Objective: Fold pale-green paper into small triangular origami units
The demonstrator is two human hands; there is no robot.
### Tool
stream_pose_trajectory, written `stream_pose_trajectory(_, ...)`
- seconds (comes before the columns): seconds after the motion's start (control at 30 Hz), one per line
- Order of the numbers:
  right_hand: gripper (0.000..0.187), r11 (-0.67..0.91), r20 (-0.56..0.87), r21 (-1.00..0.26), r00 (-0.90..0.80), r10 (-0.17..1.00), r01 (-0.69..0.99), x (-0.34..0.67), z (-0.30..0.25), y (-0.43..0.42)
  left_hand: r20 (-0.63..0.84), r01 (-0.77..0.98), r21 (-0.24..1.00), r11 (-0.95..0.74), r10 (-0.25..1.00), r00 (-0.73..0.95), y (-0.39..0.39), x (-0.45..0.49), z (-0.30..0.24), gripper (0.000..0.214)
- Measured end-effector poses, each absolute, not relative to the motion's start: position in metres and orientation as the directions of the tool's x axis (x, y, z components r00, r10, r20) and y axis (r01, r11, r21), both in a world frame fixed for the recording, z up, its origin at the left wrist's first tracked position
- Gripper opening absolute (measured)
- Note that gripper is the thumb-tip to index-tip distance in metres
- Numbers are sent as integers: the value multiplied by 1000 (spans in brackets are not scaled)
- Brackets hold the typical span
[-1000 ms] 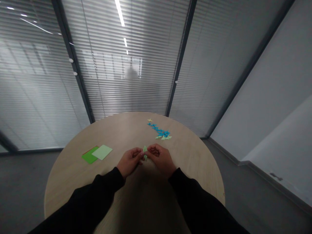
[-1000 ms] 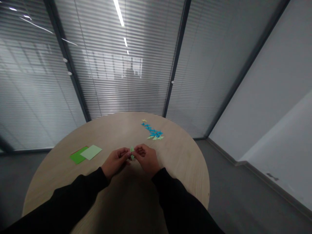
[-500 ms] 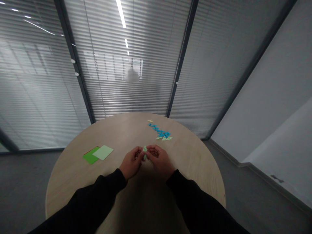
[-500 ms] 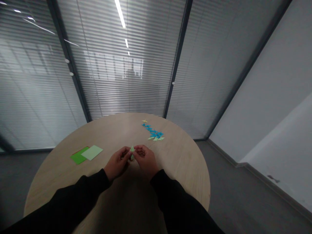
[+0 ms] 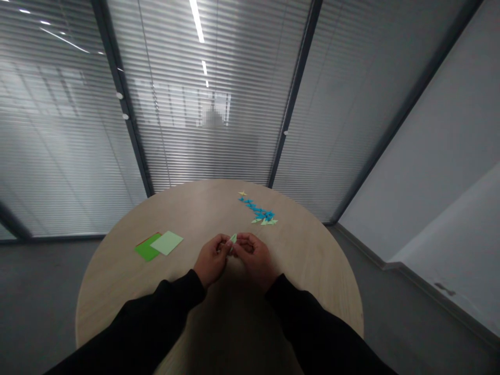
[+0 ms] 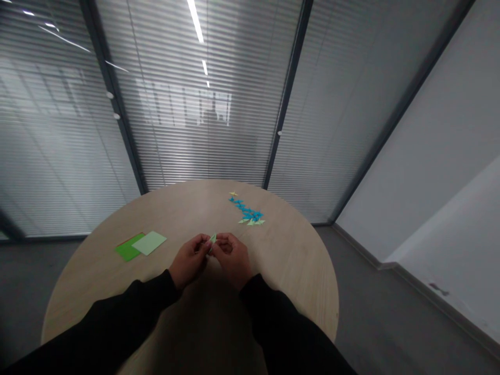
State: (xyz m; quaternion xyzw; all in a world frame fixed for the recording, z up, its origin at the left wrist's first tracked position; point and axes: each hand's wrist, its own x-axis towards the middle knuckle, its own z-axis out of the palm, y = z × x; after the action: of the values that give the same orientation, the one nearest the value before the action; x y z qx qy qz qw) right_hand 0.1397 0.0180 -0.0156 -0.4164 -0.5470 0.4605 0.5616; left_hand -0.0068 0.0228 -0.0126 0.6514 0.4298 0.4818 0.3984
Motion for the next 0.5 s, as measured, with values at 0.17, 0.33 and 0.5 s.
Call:
stream_pose_trajectory(0.17, 30, 194, 192, -980, -72, 979, 33, 148, -6, 17, 338, 301, 865, -401, 910, 242, 19, -7, -8, 24)
stream_pose_trajectory(0.33, 28, 243, 238, -967, -71, 969, 79, 152, -3, 18, 294, 158, 925, -347, 913, 284, 18, -6, -10, 28)
stream_pose_trajectory(0.5, 24, 295, 289, -947, -62, 955, 125, 151, -4, 17, 250, 4, 964, -267, 908, 336, 21, -4, -16, 31)
